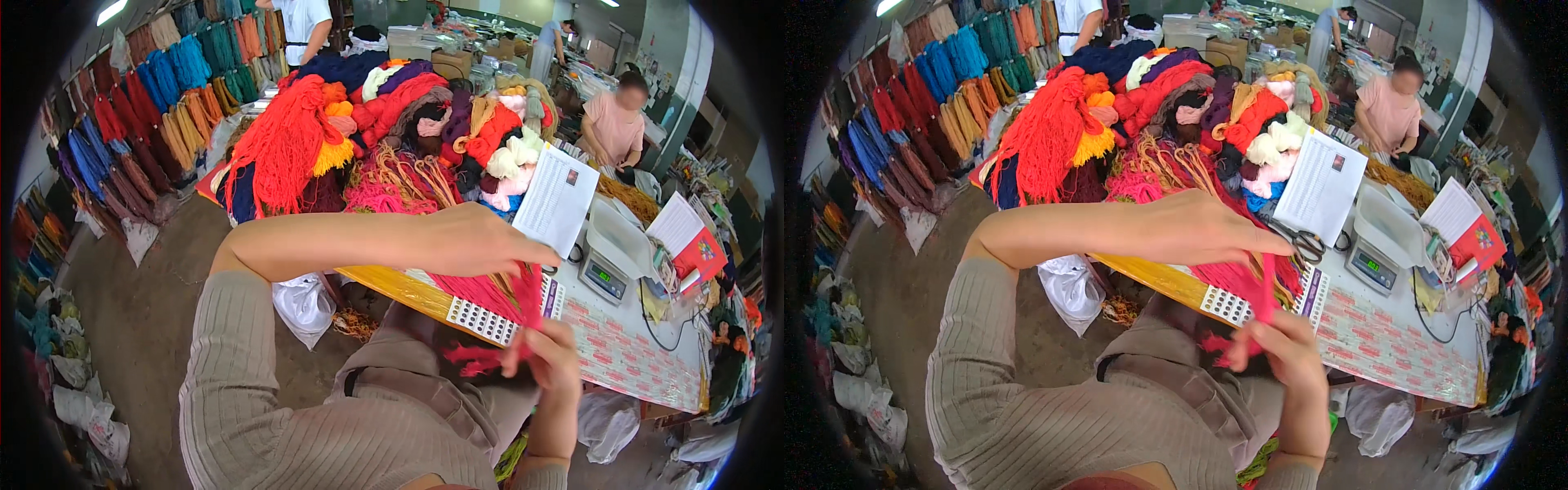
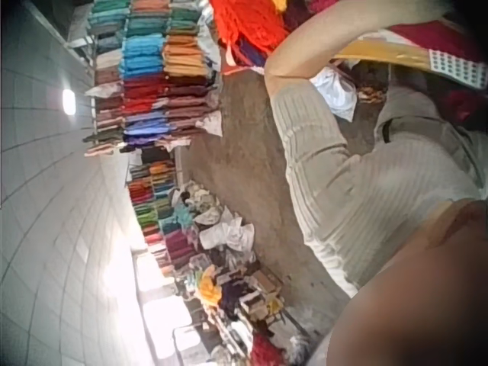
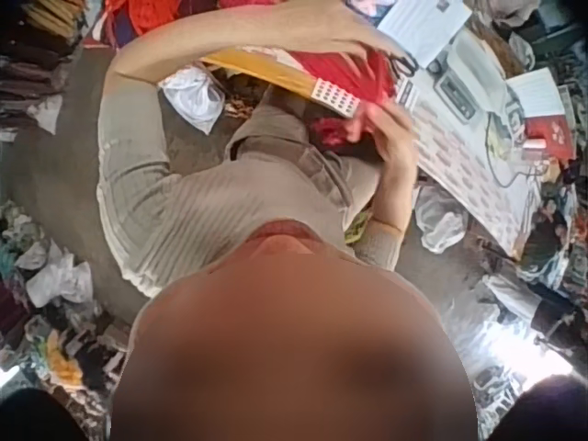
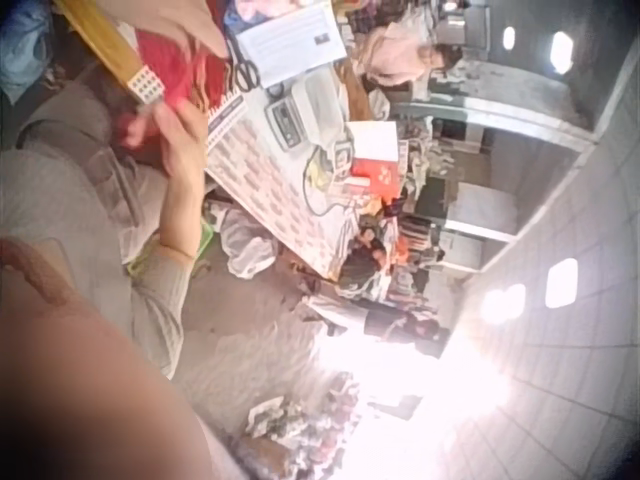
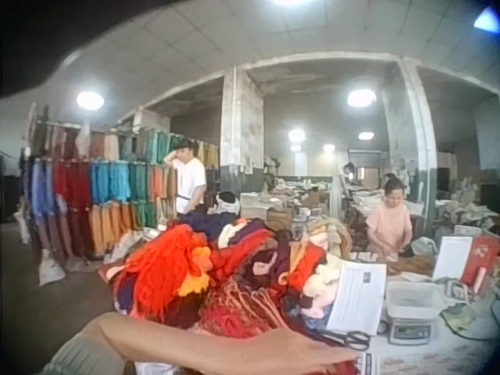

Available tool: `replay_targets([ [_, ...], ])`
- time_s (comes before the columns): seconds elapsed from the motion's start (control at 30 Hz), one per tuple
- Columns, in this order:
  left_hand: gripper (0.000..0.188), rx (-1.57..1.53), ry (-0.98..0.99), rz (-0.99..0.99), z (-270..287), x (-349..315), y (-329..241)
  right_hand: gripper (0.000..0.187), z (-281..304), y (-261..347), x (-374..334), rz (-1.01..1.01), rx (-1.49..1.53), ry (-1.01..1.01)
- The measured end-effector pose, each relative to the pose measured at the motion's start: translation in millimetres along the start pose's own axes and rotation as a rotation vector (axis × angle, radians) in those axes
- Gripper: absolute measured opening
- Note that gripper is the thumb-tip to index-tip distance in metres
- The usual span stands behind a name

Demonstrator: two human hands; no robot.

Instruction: Sorting colored yarn strands and attaching them to a sample card.

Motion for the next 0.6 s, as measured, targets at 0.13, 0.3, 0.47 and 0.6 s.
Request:
replay_targets([
  [0.13, 0.047, -0.934, -0.155, 0.133, 4.2, 3.0, 3.7, 0.034, 33.9, 44.2, -93.3, 0.529, -0.200, -0.396],
  [0.3, 0.032, -1.041, -0.171, 0.279, -41.9, -5.5, 45.3, 0.045, 78.6, 93.3, -209.0, 0.845, -0.398, -0.809],
  [0.47, 0.025, -1.083, -0.093, 0.331, -67.5, -4.9, 66.5, 0.042, 90.4, 125.0, -265.2, 0.793, -0.419, -1.324],
  [0.6, 0.026, -1.049, -0.036, 0.367, -67.0, -2.2, 74.9, 0.042, 117.0, 132.3, -290.3, 0.719, -0.423, -1.322],
])
Point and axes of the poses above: each hand's wrist, its own x-axis towards the middle knuckle, its own z-axis out of the back of the hand, y = z × x, the point moved 2 cm from there along x, towards the middle knuckle, and after that the axes turned 8 degrees about -z, right-handed, at the moved point
